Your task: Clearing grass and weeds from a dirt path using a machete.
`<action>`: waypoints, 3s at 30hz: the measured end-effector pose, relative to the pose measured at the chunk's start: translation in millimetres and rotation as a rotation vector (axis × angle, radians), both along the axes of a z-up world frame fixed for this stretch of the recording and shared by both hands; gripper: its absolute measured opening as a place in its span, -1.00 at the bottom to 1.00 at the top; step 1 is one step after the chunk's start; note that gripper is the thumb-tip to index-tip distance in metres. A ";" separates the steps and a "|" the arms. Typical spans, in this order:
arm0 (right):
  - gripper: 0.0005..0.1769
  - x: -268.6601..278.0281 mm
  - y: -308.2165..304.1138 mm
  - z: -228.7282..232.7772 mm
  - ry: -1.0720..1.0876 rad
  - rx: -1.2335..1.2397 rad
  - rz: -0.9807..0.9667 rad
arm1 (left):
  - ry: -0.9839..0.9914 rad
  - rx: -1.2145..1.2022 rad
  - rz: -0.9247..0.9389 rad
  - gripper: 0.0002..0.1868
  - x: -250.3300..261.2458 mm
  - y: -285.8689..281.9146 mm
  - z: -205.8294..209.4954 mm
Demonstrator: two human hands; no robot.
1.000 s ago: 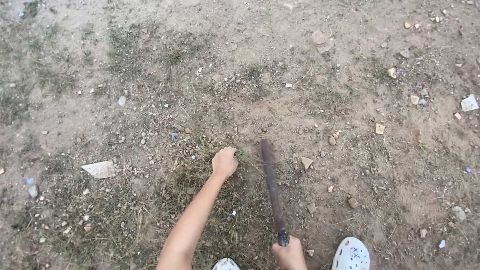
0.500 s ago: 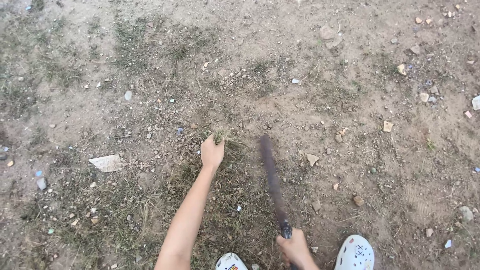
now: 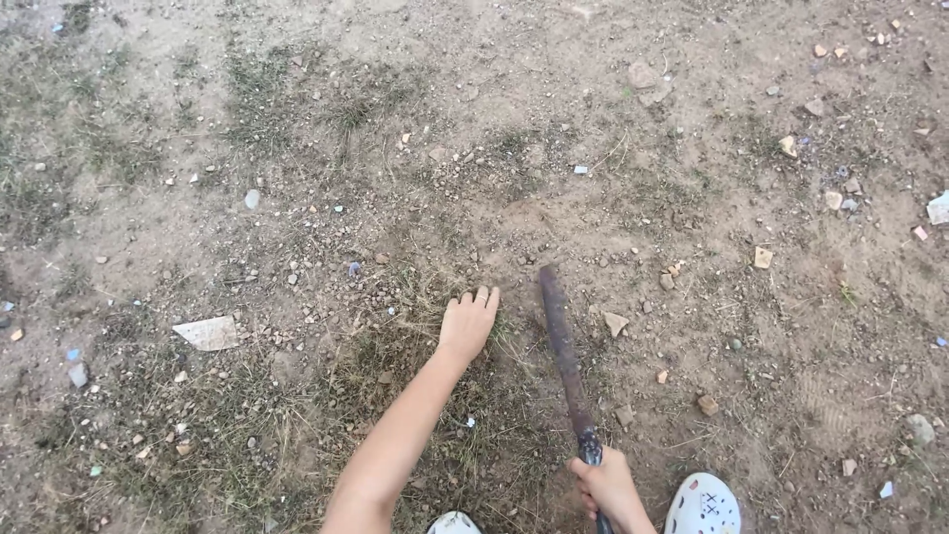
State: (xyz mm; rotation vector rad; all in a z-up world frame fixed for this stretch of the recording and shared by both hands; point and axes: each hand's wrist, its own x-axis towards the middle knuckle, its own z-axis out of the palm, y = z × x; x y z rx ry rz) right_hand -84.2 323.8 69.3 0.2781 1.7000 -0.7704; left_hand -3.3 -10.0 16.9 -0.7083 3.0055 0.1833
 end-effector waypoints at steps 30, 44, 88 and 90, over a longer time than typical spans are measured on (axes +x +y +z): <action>-0.75 45.5 34.4 -43.1 0.531 0.177 0.477 | -0.130 0.482 0.199 -0.78 -10.4 -27.0 -38.5; -0.75 27.2 3.7 -37.2 0.493 0.087 0.454 | 0.464 0.381 0.604 -0.57 38.4 -65.9 -14.2; -0.65 42.4 -22.8 -42.0 0.113 -0.199 0.035 | 0.020 0.886 0.810 -0.63 42.1 -48.5 -57.8; -0.71 41.9 -28.2 -26.4 0.072 -0.063 0.258 | 0.005 0.890 0.779 -0.64 45.8 -48.2 -63.5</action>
